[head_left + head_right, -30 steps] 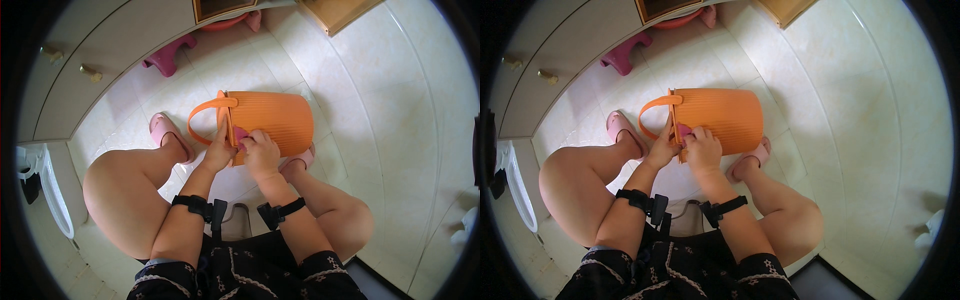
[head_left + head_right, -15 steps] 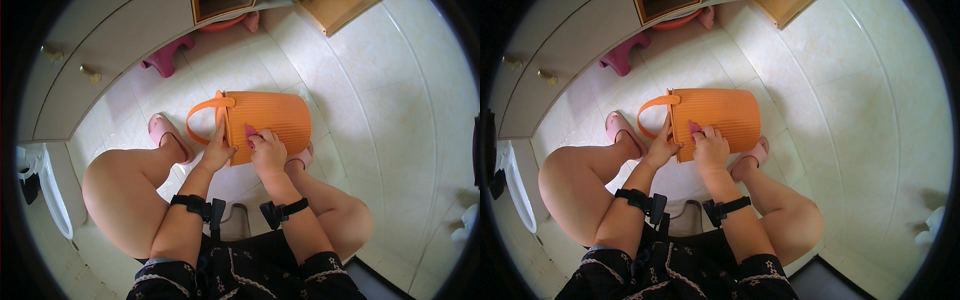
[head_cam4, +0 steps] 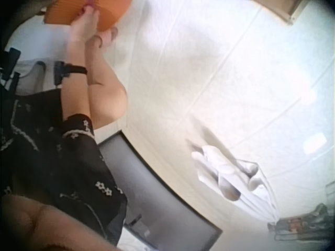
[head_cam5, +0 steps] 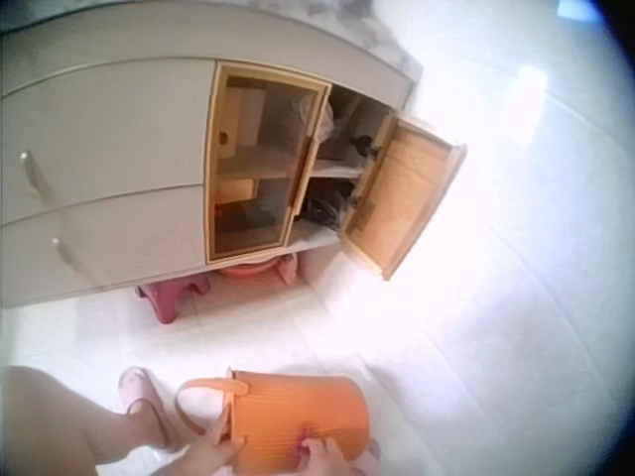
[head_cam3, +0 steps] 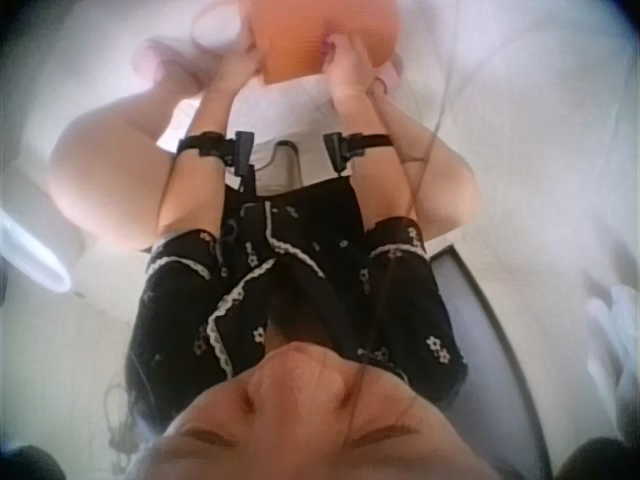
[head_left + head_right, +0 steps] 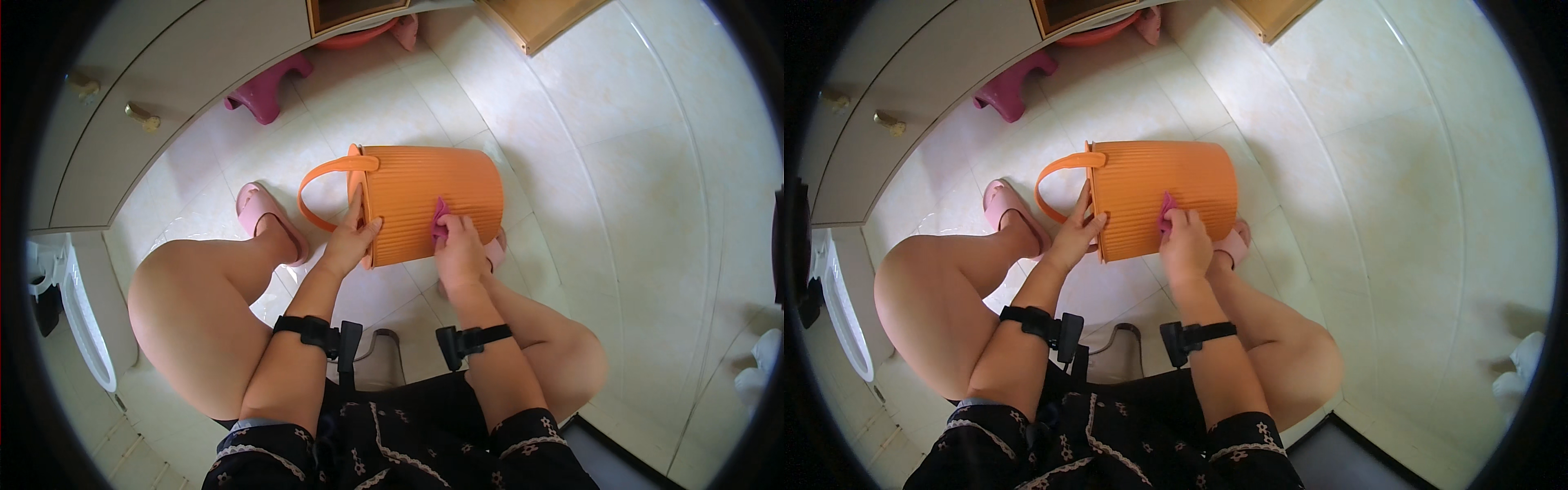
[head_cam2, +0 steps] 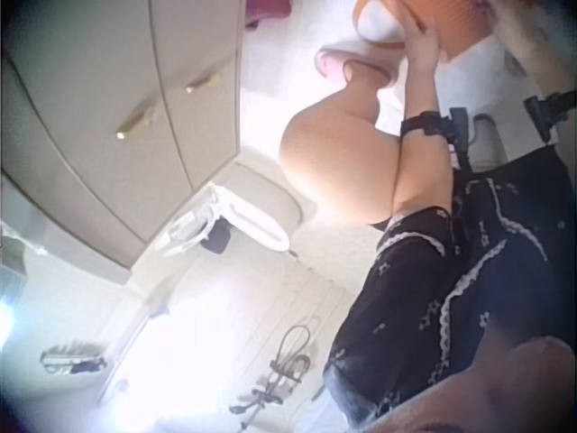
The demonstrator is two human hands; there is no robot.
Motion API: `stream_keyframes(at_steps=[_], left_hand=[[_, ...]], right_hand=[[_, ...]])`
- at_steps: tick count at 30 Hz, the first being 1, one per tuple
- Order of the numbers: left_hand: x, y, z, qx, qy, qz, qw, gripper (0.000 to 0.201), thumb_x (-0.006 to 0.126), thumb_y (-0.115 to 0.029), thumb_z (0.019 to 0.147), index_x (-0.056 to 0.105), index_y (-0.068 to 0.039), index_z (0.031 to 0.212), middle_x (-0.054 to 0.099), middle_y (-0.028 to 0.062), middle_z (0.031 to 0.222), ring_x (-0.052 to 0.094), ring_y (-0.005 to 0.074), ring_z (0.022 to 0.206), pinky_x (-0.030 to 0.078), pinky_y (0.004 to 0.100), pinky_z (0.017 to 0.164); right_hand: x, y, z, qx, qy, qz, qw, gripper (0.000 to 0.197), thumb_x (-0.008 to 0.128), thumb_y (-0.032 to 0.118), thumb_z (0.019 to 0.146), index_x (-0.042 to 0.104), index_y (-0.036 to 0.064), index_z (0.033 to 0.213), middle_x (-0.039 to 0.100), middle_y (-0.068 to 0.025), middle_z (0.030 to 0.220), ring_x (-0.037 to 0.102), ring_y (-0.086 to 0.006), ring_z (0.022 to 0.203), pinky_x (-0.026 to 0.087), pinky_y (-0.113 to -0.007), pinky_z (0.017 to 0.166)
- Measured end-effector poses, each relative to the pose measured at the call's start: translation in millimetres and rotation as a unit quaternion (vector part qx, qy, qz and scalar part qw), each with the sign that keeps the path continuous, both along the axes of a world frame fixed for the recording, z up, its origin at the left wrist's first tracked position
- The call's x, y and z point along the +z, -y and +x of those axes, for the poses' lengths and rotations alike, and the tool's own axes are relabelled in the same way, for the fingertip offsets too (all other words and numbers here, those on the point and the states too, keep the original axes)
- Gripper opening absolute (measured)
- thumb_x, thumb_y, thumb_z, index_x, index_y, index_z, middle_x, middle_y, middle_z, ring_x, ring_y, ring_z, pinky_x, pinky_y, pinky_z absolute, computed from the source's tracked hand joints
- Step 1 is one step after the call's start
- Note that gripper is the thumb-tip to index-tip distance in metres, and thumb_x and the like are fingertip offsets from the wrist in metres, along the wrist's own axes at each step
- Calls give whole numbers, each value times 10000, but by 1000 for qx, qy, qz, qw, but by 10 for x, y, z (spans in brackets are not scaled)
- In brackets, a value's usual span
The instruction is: The person wipes the exterior and interior surfaces of an orange bucket with a pink cloth, rotating the bucket to reach all sides.
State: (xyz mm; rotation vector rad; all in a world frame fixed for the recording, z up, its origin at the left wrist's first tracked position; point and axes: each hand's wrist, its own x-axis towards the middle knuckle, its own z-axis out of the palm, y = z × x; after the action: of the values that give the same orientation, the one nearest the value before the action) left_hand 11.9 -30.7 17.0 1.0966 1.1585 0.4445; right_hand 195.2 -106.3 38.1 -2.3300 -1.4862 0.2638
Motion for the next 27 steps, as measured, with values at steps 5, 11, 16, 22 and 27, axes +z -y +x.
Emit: stream_keyframes(at_steps=[5,11,16,22,27], left_hand=[[-91,14,28,-12,-87,112,990,754,550,-243,925,93,-171,1520,560,217,1273,566,323,1159,439,373,956],[-59,-75,36,-31,-163,120,979,742,525,-300,925,100,-167,1519,605,224,1194,605,350,1078,462,391,907],[-43,-52,98,-3,-145,76,986,731,525,-289,925,114,-170,1518,627,227,1150,620,351,1050,462,390,906],[-147,-62,62,-3,-133,94,987,709,506,-236,937,104,-180,1518,609,245,1174,615,357,1051,463,384,899],[-303,-30,-29,16,-97,138,986,681,465,-165,950,93,-181,1520,558,222,1276,599,339,1089,457,375,902]], right_hand=[[-189,218,-595,159,-34,53,985,156,621,70,743,647,136,882,578,-57,883,588,-297,857,488,-408,712],[-236,213,-205,124,-26,49,991,168,631,37,745,642,98,901,606,-80,891,600,-309,853,499,-396,711],[-341,129,261,-136,-95,109,980,154,577,20,787,607,86,922,594,-111,939,583,-319,897,484,-417,725],[-68,3,-813,118,-128,16,985,147,624,76,781,574,84,919,574,-105,912,588,-311,914,489,-434,732],[-24,-212,-325,30,-104,51,993,121,607,56,783,586,80,900,597,-108,894,595,-319,889,489,-446,731]])
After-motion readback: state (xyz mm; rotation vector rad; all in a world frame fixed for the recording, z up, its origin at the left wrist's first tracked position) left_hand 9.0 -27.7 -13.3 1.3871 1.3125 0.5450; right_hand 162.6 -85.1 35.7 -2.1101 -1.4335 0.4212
